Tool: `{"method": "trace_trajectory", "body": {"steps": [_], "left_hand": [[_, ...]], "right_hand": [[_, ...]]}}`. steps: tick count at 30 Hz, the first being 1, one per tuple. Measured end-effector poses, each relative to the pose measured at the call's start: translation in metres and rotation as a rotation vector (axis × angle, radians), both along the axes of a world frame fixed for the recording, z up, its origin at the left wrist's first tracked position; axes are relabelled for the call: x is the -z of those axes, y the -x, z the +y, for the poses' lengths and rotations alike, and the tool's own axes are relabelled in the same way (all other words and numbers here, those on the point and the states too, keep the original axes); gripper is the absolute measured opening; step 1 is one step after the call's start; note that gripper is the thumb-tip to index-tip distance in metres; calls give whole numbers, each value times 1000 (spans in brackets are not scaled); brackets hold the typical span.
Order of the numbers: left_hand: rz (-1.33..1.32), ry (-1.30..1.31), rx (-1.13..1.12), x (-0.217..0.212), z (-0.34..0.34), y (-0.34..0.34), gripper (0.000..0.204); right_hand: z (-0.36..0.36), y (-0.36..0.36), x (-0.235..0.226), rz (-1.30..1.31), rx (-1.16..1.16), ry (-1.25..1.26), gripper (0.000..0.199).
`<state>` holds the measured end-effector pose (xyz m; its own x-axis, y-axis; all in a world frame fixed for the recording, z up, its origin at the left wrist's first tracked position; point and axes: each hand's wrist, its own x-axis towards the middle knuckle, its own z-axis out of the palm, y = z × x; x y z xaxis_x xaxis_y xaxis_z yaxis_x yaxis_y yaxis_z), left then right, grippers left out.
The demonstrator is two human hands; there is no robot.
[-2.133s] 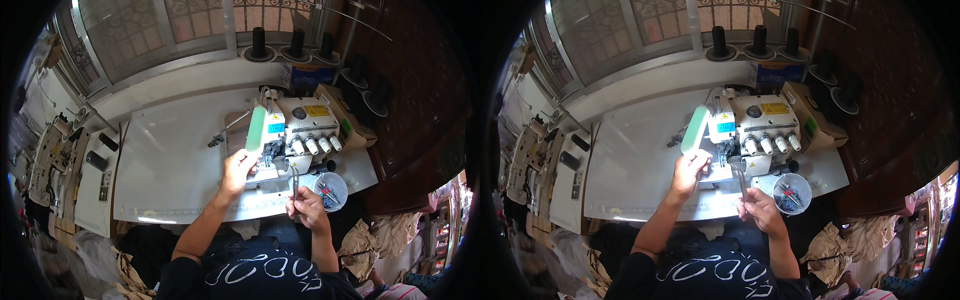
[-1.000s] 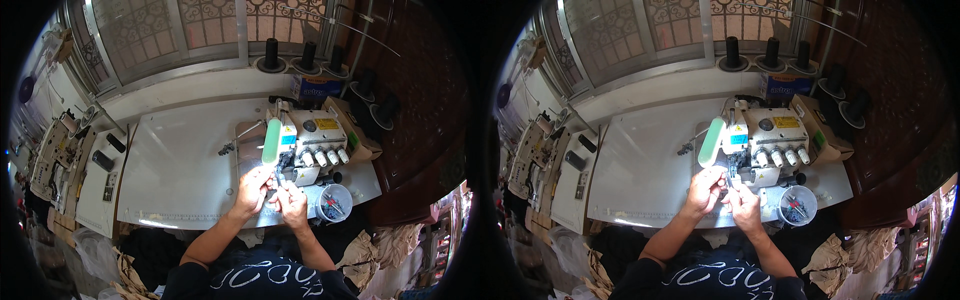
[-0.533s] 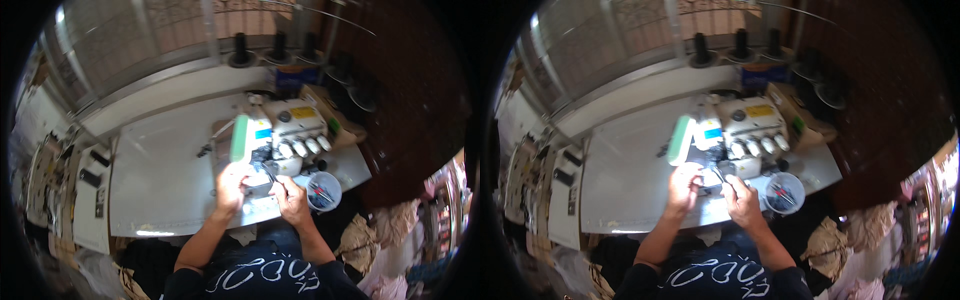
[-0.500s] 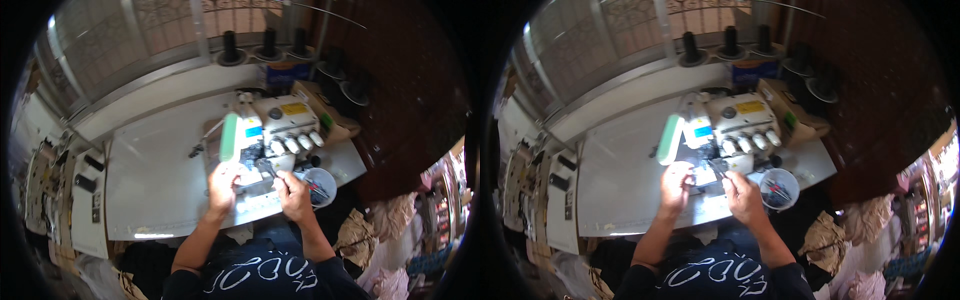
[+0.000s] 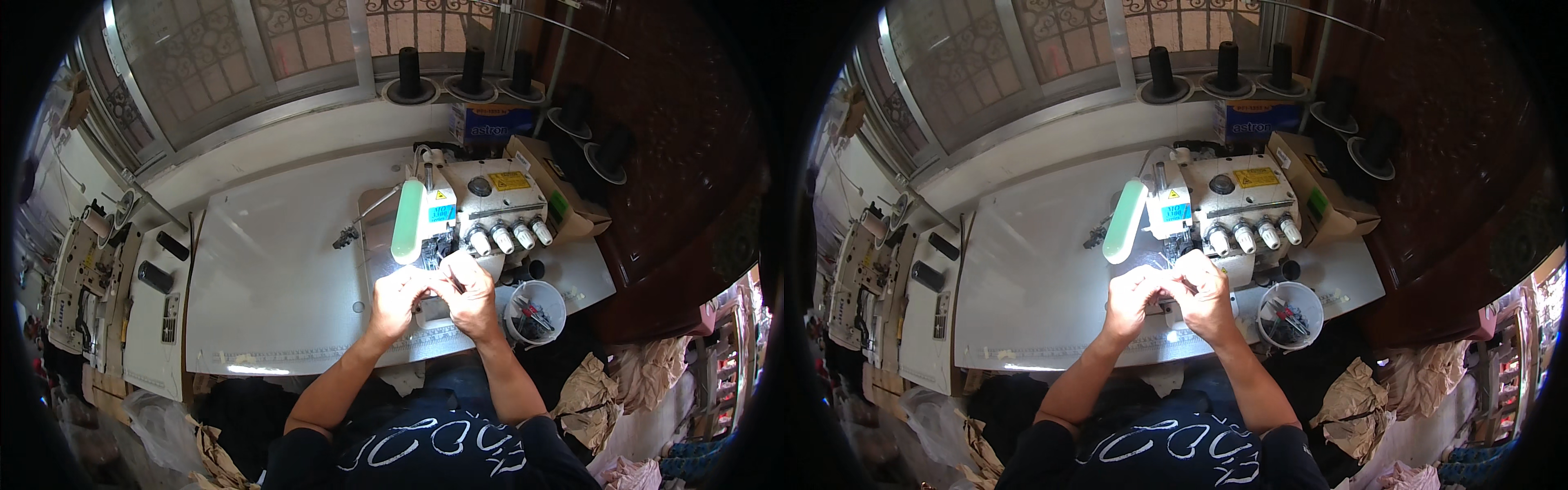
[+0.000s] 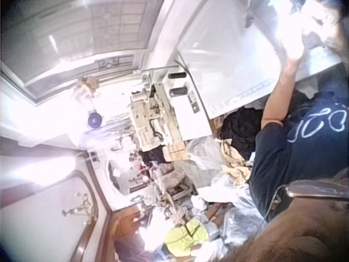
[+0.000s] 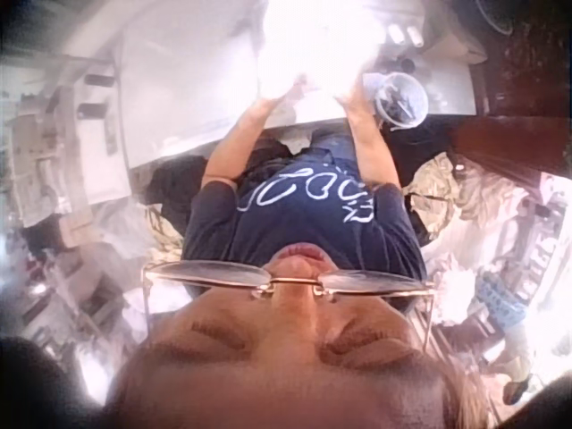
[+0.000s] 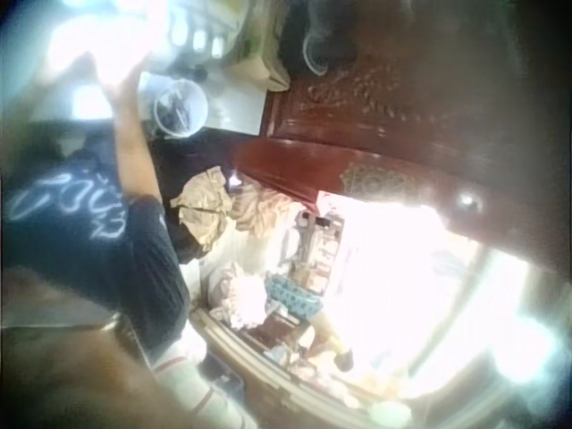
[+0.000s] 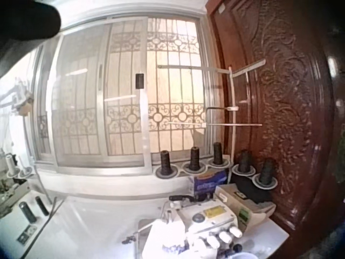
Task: The person threads an industrial sewing machine by hand, using a pair of snips to trim thread ends and maneuvering the thread through various guides and needles.
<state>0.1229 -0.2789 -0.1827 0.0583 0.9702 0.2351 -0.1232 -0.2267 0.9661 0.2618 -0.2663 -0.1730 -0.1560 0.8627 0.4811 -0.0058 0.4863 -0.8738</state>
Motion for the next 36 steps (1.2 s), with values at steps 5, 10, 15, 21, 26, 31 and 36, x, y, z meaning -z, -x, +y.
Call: {"method": "trace_trajectory", "body": {"steps": [5,10,15,21,26,31,36], "left_hand": [[-19,64,54,5,2,8,14],[-308,170,54,18,8,13,12],[-454,289,104,13,2,9,13],[-583,287,121,11,0,4,13],[-664,279,163,9,-1,5,14],[-820,316,216,10,3,6,16],[-804,334,190,5,4,0,15]], "right_hand": [[6,1,-9,-135,75,-161,9],[-4,-16,0,-167,215,39,5],[-38,-20,18,104,-74,374,13],[-41,-19,24,-14,-116,336,19],[-39,-8,11,-80,-89,257,17],[-34,-1,5,-88,-83,203,16],[-39,-13,0,-116,-14,217,14]]}}
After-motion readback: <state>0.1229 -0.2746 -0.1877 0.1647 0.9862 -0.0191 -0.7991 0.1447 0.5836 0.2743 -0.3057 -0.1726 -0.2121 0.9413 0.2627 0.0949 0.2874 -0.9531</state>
